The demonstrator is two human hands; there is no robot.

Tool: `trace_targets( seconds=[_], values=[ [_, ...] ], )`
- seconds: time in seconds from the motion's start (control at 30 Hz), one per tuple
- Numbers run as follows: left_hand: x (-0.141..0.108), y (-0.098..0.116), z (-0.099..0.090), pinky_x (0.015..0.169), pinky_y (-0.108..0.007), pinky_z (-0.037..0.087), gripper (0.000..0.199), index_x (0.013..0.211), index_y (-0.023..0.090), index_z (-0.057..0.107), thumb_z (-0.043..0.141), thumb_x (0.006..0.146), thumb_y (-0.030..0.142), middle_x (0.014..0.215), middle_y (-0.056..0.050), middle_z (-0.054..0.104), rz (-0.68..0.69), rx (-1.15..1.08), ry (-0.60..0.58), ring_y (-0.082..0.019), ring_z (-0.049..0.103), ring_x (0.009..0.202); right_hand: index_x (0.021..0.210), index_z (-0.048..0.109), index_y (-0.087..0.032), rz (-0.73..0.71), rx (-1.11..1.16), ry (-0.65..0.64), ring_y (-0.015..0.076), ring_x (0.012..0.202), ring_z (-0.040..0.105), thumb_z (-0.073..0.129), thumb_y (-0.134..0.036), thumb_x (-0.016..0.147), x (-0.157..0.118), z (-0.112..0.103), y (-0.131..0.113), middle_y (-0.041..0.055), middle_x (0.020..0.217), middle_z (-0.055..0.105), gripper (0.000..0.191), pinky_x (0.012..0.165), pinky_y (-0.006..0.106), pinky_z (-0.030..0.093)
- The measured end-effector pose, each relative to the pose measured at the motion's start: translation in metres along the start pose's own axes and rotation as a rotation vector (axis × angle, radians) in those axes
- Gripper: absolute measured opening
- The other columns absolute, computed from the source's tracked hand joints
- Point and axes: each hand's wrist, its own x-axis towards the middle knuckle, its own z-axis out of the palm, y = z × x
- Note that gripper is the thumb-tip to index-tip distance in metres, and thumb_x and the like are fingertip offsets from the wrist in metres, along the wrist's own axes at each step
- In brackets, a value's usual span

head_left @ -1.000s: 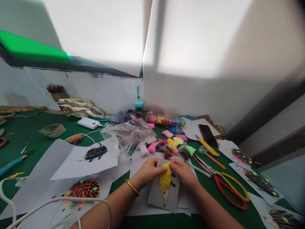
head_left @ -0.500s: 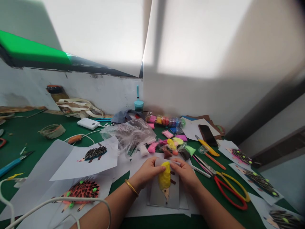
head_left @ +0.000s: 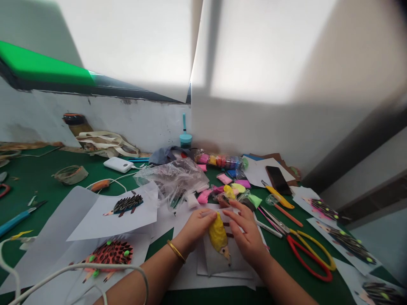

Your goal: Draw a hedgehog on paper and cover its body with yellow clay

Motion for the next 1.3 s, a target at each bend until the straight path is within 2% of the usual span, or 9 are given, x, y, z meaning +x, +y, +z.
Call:
trace_targets(
  seconds=[0.07, 0.2, 0.33, 0.47, 0.67, 1.0, 1.17, 1.23, 1.3],
  values=[
    [0.0003, -0.0005, -0.0008, 0.07, -0.027, 0.042, 0.034, 0.086, 0.013, 0.071, 0.073, 0.076, 0.044, 0.082, -0.005, 0.069, 0.009, 0.002, 0.001, -0.017, 0.059, 0.076, 0.121, 0.066, -0.03, -0.055, -0.065, -0.06, 0.0302, 0.139, 0.033, 0.046, -0.029, 0.094, -0.0007, 0.0, -0.002, 0.0038, 0.148, 0.042, 0.034, 0.114, 0.055, 0.026],
    [0.0006, -0.0016, -0.0011, 0.072, -0.028, 0.043, 0.033, 0.086, 0.013, 0.071, 0.073, 0.076, 0.044, 0.085, -0.006, 0.07, 0.026, 0.014, 0.006, -0.019, 0.059, 0.079, 0.125, 0.064, -0.03, -0.06, -0.078, -0.108, 0.0299, 0.143, 0.025, 0.042, -0.029, 0.095, 0.0, 0.0025, -0.0019, 0.0014, 0.153, 0.037, 0.037, 0.116, 0.057, 0.023],
    [0.0003, -0.0005, -0.0001, 0.073, -0.028, 0.043, 0.032, 0.086, 0.013, 0.071, 0.072, 0.077, 0.044, 0.086, -0.006, 0.07, 0.017, 0.015, -0.001, -0.019, 0.06, 0.08, 0.127, 0.063, -0.032, -0.039, -0.03, -0.14, 0.0299, 0.144, 0.025, 0.041, -0.032, 0.096, 0.0003, 0.0031, 0.0007, -0.0002, 0.154, 0.036, 0.038, 0.117, 0.057, 0.021],
    [-0.0003, 0.0006, 0.0006, 0.071, -0.027, 0.043, 0.032, 0.086, 0.013, 0.07, 0.071, 0.078, 0.044, 0.084, -0.005, 0.069, 0.009, 0.022, -0.009, -0.018, 0.059, 0.078, 0.126, 0.063, -0.032, -0.038, 0.01, -0.116, 0.0299, 0.143, 0.027, 0.04, -0.034, 0.097, 0.0005, 0.003, 0.0019, 0.0, 0.152, 0.039, 0.038, 0.117, 0.057, 0.021],
    [0.0002, 0.0003, 0.0005, 0.071, -0.027, 0.043, 0.03, 0.086, 0.013, 0.07, 0.071, 0.078, 0.042, 0.085, -0.005, 0.069, 0.011, 0.018, 0.004, -0.018, 0.059, 0.079, 0.128, 0.062, -0.033, -0.016, -0.018, -0.16, 0.0302, 0.144, 0.024, 0.041, -0.033, 0.096, 0.0004, 0.0031, 0.0027, -0.0004, 0.153, 0.037, 0.038, 0.116, 0.057, 0.02],
    [-0.0001, 0.0003, 0.0021, 0.073, -0.028, 0.045, 0.03, 0.084, 0.013, 0.07, 0.074, 0.075, 0.042, 0.083, -0.005, 0.07, 0.004, -0.042, 0.049, -0.019, 0.061, 0.078, 0.126, 0.064, -0.033, -0.078, -0.097, -0.12, 0.0312, 0.143, 0.026, 0.045, -0.028, 0.093, -0.0013, 0.0034, 0.003, -0.0004, 0.153, 0.038, 0.038, 0.114, 0.057, 0.026],
    [-0.0005, 0.002, 0.0019, 0.073, -0.028, 0.044, 0.029, 0.084, 0.014, 0.07, 0.075, 0.074, 0.041, 0.083, -0.005, 0.07, 0.001, -0.039, 0.064, -0.019, 0.061, 0.078, 0.123, 0.065, -0.033, -0.094, -0.087, -0.108, 0.0309, 0.143, 0.027, 0.046, -0.027, 0.093, -0.0015, 0.0032, 0.0019, -0.0003, 0.152, 0.039, 0.036, 0.115, 0.056, 0.025],
    [0.0, 0.0016, 0.0007, 0.072, -0.028, 0.044, 0.031, 0.084, 0.013, 0.07, 0.076, 0.074, 0.041, 0.083, -0.005, 0.07, 0.004, -0.042, 0.061, -0.019, 0.06, 0.078, 0.127, 0.062, -0.032, -0.073, -0.045, -0.084, 0.0309, 0.142, 0.029, 0.046, -0.029, 0.093, -0.0021, 0.0037, 0.0024, 0.0015, 0.151, 0.041, 0.038, 0.116, 0.056, 0.023],
    [0.0008, 0.0001, -0.0009, 0.071, -0.028, 0.044, 0.032, 0.085, 0.013, 0.069, 0.077, 0.073, 0.042, 0.083, -0.005, 0.069, -0.01, -0.049, 0.069, -0.019, 0.06, 0.077, 0.136, 0.052, -0.029, 0.016, 0.029, -0.017, 0.0305, 0.139, 0.034, 0.048, -0.032, 0.092, -0.0025, 0.0046, 0.0037, 0.0053, 0.15, 0.042, 0.044, 0.114, 0.054, 0.027]
  ],
)
